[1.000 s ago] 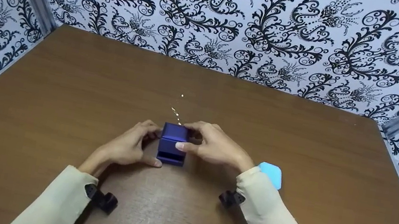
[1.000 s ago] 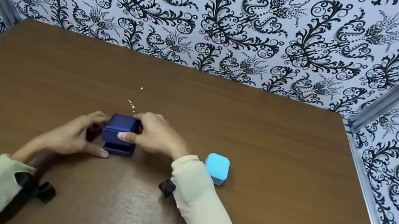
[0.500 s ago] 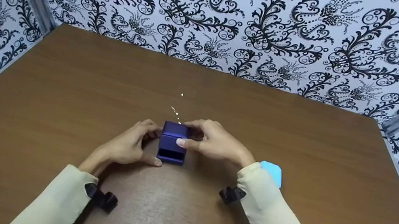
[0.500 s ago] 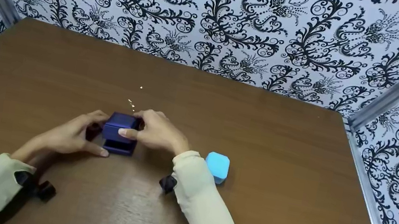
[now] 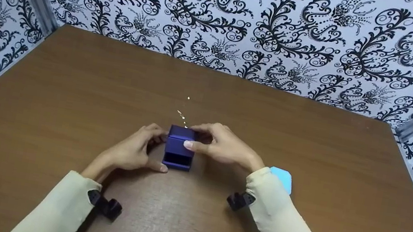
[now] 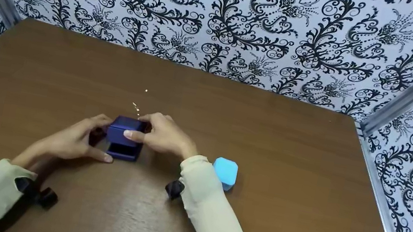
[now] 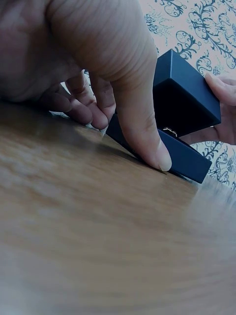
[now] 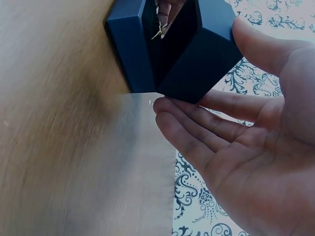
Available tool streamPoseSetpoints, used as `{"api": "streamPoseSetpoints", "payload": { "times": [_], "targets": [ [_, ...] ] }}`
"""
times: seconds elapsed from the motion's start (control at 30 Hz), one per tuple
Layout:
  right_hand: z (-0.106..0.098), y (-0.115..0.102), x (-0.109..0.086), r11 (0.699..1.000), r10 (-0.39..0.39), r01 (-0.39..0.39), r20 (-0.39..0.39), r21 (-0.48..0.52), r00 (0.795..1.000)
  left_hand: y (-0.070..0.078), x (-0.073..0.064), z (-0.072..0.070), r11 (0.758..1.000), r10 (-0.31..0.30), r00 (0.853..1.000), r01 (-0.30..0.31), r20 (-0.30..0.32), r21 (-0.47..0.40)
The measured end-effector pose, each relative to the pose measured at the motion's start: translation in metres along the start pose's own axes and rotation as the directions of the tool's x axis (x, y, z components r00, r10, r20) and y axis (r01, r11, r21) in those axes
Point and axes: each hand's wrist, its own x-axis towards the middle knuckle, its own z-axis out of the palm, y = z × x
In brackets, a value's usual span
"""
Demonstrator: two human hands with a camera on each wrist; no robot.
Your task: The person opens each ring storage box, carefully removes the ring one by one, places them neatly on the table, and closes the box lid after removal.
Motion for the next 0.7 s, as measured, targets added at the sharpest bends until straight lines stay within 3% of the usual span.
{"api": "streamPoseSetpoints", "payload": {
  "times": [0.7],
  "targets": [
    [-0.0010, 0.0039, 0.0018, 0.996, 0.010, -0.010, 0.006, 0.089, 1.000, 0.0001, -0.0001, 0.0010, 0.999, -0.036, 0.999, 0.036, -0.004, 0.026]
  ]
}}
